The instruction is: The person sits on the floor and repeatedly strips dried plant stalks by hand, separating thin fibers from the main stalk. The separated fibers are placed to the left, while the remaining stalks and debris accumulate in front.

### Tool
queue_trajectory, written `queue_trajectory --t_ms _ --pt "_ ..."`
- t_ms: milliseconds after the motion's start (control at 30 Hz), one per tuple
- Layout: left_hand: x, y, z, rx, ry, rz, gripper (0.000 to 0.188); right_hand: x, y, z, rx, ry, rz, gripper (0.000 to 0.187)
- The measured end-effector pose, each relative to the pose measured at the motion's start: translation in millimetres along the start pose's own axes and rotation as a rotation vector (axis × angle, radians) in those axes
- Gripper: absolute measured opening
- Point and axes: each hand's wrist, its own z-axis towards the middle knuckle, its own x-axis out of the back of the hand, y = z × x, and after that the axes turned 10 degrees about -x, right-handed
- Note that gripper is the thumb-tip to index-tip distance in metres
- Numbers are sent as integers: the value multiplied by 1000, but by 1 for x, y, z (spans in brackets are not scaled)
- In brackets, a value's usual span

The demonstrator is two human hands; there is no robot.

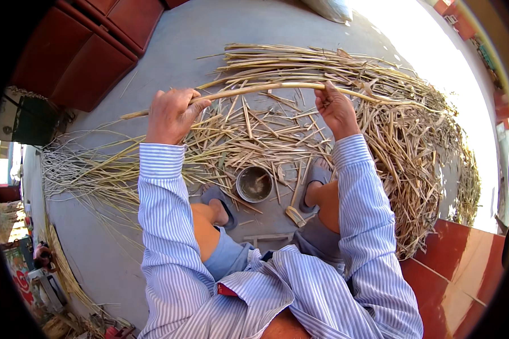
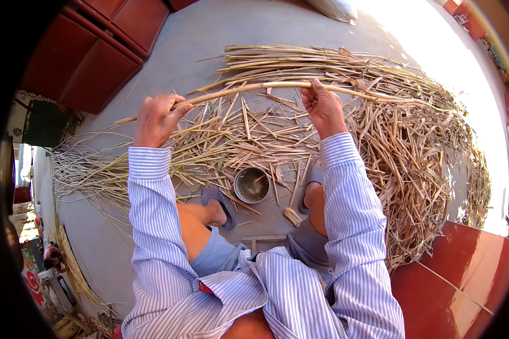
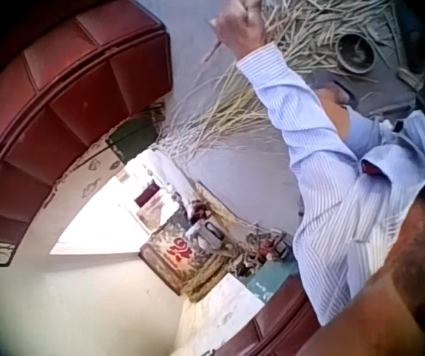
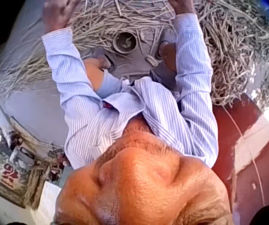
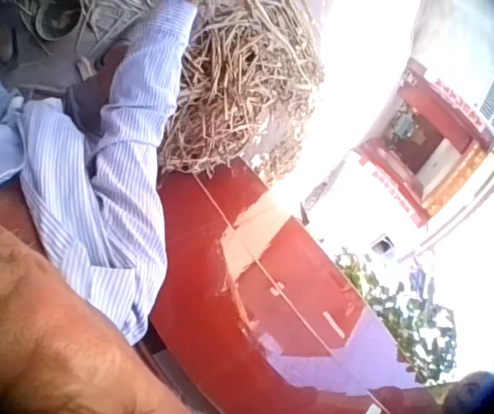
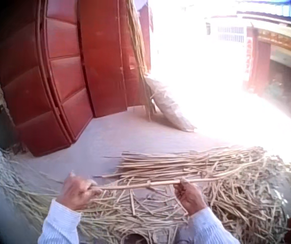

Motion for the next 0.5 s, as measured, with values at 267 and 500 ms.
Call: queue_trajectory --t_ms 267,500 --pt "-1 -19 -7 381 467 -613 26 7 -2 4 -37 72 -19 14" --pt "-23 10 23 350 829 -466 26 -16 24 -4 -96 23 -111 17"
